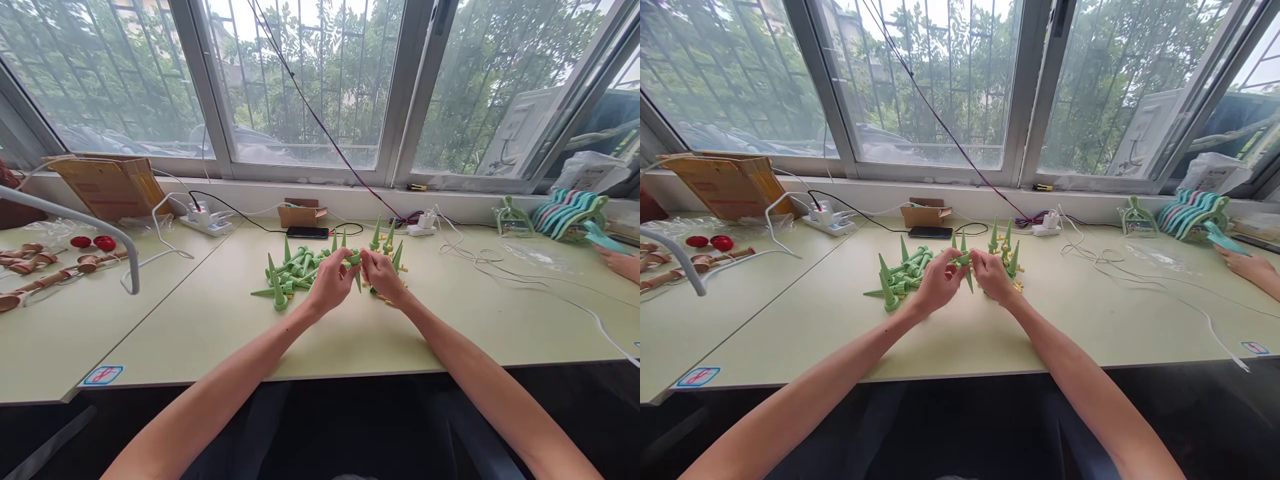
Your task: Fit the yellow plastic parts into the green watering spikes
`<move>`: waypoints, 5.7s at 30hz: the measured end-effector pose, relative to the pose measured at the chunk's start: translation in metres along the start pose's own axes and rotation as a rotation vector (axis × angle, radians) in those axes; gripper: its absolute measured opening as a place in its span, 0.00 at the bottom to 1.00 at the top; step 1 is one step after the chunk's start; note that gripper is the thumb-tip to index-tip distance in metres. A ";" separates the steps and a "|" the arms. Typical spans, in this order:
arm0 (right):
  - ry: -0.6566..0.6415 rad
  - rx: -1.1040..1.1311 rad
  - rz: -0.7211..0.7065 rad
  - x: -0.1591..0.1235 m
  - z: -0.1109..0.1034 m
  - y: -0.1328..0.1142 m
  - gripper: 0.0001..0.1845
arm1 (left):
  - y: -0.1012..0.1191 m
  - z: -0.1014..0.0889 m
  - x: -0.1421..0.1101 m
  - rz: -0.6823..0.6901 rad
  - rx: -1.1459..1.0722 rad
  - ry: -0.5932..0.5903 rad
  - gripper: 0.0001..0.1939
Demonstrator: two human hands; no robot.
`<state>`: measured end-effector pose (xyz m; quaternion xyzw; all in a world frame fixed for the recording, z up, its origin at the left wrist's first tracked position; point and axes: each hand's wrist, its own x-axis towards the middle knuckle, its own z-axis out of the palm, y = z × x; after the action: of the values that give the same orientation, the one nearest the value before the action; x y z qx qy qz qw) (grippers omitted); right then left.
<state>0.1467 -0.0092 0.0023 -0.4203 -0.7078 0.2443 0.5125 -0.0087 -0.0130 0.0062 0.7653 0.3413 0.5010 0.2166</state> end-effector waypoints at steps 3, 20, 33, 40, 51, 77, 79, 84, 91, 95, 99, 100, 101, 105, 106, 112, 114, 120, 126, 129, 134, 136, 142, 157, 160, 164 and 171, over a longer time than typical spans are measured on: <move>0.004 0.024 0.023 0.000 0.000 0.000 0.29 | -0.002 0.001 0.000 0.061 0.040 0.011 0.05; 0.087 0.017 0.046 0.001 0.003 -0.003 0.33 | 0.012 -0.001 -0.001 -0.038 -0.048 -0.048 0.15; 0.133 -0.032 0.008 -0.001 0.002 -0.004 0.30 | 0.011 -0.002 0.005 -0.398 -0.469 -0.097 0.20; 0.057 -0.030 -0.040 -0.003 0.002 -0.005 0.28 | 0.010 -0.004 0.008 -0.577 -0.752 -0.223 0.20; -0.020 0.025 -0.033 -0.001 0.000 -0.001 0.27 | 0.011 -0.008 0.006 -0.473 -0.678 -0.175 0.19; 0.020 -0.058 0.012 0.001 -0.001 0.001 0.30 | 0.011 -0.007 0.001 -0.259 -0.393 -0.111 0.21; 0.009 -0.081 0.006 0.001 -0.001 -0.002 0.31 | 0.011 -0.007 0.002 -0.278 -0.403 -0.104 0.21; -0.001 -0.100 -0.008 -0.001 -0.002 -0.006 0.32 | 0.007 -0.006 0.002 -0.314 -0.376 -0.082 0.22; -0.005 0.076 0.064 0.000 0.000 -0.003 0.32 | 0.007 -0.005 0.000 -0.185 -0.228 -0.070 0.19; -0.032 0.229 0.143 0.000 0.001 -0.003 0.31 | 0.005 -0.004 0.000 -0.078 -0.131 -0.051 0.17; -0.033 0.257 0.160 0.001 0.000 -0.005 0.31 | 0.001 -0.002 0.000 0.030 -0.047 -0.046 0.16; -0.025 0.256 0.157 0.001 0.000 -0.005 0.31 | 0.001 -0.002 0.000 0.042 -0.036 -0.049 0.16; -0.012 0.255 0.152 0.001 0.001 -0.004 0.31 | 0.001 -0.002 0.000 0.044 -0.029 -0.050 0.16; 0.037 0.226 0.123 0.002 0.003 -0.001 0.31 | 0.004 -0.001 0.001 -0.050 -0.055 -0.057 0.17; 0.047 0.212 0.112 0.002 0.004 0.000 0.31 | 0.004 -0.001 0.001 -0.094 -0.080 -0.063 0.18; 0.117 0.057 0.039 0.002 0.003 0.000 0.32 | 0.004 0.001 0.003 -0.340 -0.322 -0.095 0.22; 0.142 -0.010 0.010 0.001 0.002 -0.001 0.31 | 0.006 0.000 0.004 -0.392 -0.417 -0.121 0.20; 0.155 -0.123 -0.046 0.001 0.002 -0.004 0.30 | 0.010 -0.002 0.008 -0.547 -0.655 -0.155 0.12; 0.077 -0.083 -0.041 0.000 0.003 -0.002 0.30 | 0.009 -0.005 0.008 -0.617 -0.732 -0.176 0.16; 0.067 -0.064 -0.029 0.000 0.003 -0.002 0.30 | 0.011 -0.006 0.007 -0.623 -0.757 -0.201 0.17; 0.040 -0.048 -0.018 -0.001 0.001 -0.003 0.30 | 0.013 -0.007 0.008 -0.671 -0.812 -0.208 0.17; 0.023 -0.053 -0.027 -0.001 0.001 -0.004 0.30 | 0.013 -0.007 0.008 -0.692 -0.836 -0.202 0.16; -0.008 -0.097 -0.064 -0.001 0.002 -0.004 0.29 | 0.011 -0.006 0.008 -0.713 -0.856 -0.209 0.17; -0.076 -0.049 -0.030 -0.001 -0.002 -0.010 0.28 | 0.005 -0.007 0.006 -0.527 -0.667 -0.172 0.24; -0.065 -0.062 -0.041 0.000 -0.002 -0.010 0.29 | 0.004 -0.006 0.004 -0.481 -0.605 -0.145 0.23; -0.020 -0.093 -0.075 0.001 -0.002 -0.006 0.29 | 0.002 -0.004 0.002 -0.383 -0.530 -0.110 0.23; -0.031 -0.054 -0.030 0.001 -0.003 -0.004 0.30 | 0.004 -0.004 0.000 -0.268 -0.398 -0.107 0.22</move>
<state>0.1477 -0.0110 0.0070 -0.4195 -0.7284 0.2237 0.4934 -0.0117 -0.0155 0.0103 0.6807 0.3225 0.4841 0.4454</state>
